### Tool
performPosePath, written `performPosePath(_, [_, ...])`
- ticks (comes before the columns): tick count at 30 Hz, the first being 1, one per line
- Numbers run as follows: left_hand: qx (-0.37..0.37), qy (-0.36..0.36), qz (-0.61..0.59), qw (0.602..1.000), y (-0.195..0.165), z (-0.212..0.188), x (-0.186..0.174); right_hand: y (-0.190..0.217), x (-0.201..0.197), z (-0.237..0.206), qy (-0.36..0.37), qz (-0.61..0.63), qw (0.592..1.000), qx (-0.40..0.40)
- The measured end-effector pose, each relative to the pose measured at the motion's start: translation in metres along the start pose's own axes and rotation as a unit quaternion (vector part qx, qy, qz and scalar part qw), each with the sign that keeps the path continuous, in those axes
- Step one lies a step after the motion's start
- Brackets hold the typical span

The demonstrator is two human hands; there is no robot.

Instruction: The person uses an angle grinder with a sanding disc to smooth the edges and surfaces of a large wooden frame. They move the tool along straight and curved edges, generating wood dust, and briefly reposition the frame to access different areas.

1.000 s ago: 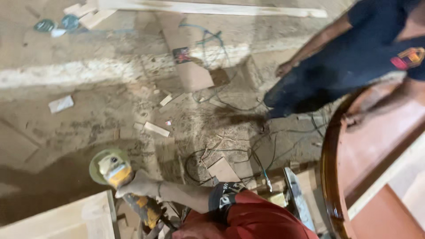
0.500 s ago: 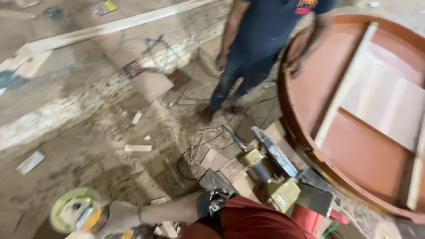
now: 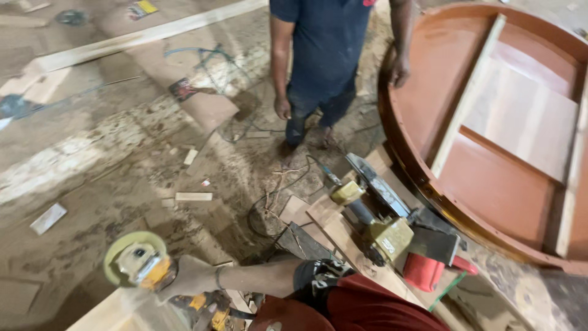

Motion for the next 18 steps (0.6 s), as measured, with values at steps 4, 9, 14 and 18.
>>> performPosePath(4, [0.006, 0.007, -0.013, 1.000, 0.002, -0.025, -0.021, 0.014, 0.000, -0.008, -0.055, 0.012, 0.997, -0.048])
performPosePath(9, [0.028, 0.048, -0.024, 0.998, -0.033, -0.050, -0.041, 0.029, 0.013, 0.009, -0.029, 0.053, 0.998, 0.003])
performPosePath(14, [0.029, 0.085, -0.117, 0.989, -0.067, -0.063, -0.046, 0.040, 0.047, 0.025, 0.054, 0.219, 0.974, -0.023])
performPosePath(18, [0.030, 0.073, -0.145, 0.986, -0.083, -0.067, -0.049, 0.054, 0.058, 0.042, 0.030, 0.180, 0.980, -0.077])
Point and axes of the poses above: each hand's wrist, its own z-axis towards the middle knuckle, its own x-axis out of the palm, y = z × x, the point moved 5 cm from there along z, towards the middle knuckle, and after that the axes turned 5 degrees about -z, right-handed, at the moved point
